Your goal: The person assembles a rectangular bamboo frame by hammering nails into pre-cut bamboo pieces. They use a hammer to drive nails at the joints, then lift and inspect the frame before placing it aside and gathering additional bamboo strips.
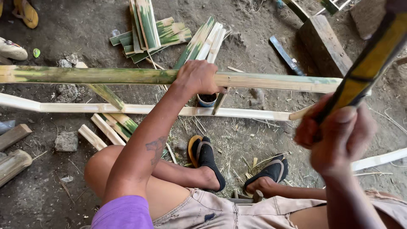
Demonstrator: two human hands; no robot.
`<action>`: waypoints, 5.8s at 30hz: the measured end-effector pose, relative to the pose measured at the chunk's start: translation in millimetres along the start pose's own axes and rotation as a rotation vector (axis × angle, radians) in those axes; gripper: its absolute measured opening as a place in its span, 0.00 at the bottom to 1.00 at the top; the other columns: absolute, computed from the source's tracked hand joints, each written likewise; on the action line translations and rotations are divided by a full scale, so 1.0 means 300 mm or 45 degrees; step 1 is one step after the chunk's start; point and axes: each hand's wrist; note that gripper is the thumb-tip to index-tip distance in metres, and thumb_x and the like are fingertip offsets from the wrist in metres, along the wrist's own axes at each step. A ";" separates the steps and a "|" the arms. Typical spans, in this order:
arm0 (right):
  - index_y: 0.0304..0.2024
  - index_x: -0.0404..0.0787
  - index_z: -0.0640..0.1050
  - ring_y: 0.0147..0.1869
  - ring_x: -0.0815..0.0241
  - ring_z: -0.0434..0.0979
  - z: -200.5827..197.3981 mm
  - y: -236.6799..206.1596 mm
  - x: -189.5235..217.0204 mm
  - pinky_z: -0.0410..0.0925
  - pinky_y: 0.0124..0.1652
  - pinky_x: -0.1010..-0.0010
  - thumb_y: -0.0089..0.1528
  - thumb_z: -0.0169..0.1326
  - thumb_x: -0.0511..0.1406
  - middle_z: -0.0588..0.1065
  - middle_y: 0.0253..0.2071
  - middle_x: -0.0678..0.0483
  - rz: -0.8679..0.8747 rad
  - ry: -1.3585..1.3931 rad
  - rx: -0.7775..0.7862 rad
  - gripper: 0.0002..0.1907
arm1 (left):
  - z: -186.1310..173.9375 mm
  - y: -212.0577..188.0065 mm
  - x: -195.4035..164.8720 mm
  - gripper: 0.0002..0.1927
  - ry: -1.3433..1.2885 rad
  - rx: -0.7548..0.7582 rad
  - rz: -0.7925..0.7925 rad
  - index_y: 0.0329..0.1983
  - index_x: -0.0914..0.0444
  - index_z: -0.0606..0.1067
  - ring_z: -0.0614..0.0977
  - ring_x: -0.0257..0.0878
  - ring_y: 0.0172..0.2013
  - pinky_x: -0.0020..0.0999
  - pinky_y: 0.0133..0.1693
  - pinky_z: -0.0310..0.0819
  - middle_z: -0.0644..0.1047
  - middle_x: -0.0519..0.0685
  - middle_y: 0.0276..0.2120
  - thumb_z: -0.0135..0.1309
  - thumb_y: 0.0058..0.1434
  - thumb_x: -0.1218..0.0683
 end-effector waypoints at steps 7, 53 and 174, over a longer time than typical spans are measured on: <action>0.35 0.37 0.71 0.18 0.56 0.69 -0.036 0.026 -0.266 0.61 0.22 0.61 0.72 0.42 0.46 0.71 0.17 0.48 0.205 -1.240 0.369 0.20 | 0.037 -0.003 -0.002 0.36 0.112 -0.059 0.029 0.38 0.61 0.81 0.82 0.50 0.32 0.45 0.41 0.76 0.80 0.56 0.27 0.66 0.44 0.27; 0.33 0.40 0.71 0.16 0.70 0.66 -0.138 0.003 -0.309 0.62 0.16 0.73 0.70 0.49 0.45 0.69 0.19 0.59 0.386 -0.417 0.037 0.17 | 0.107 -0.070 -0.100 0.31 0.073 -0.210 0.036 0.54 0.58 0.75 0.80 0.41 0.27 0.37 0.28 0.77 0.80 0.48 0.38 0.64 0.54 0.37; 0.41 0.42 0.76 0.27 0.65 0.69 0.098 0.370 -0.449 0.67 0.29 0.65 0.65 0.57 0.45 0.73 0.28 0.56 0.329 -0.707 0.302 0.13 | 0.266 -0.244 -0.143 0.17 -1.813 0.258 -0.103 0.46 0.61 0.80 0.86 0.29 0.33 0.24 0.38 0.84 0.85 0.48 0.36 0.63 0.52 0.58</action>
Point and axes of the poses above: each hand's wrist, its own y-axis towards the middle knuckle, its own z-axis out of the palm, x = y × z
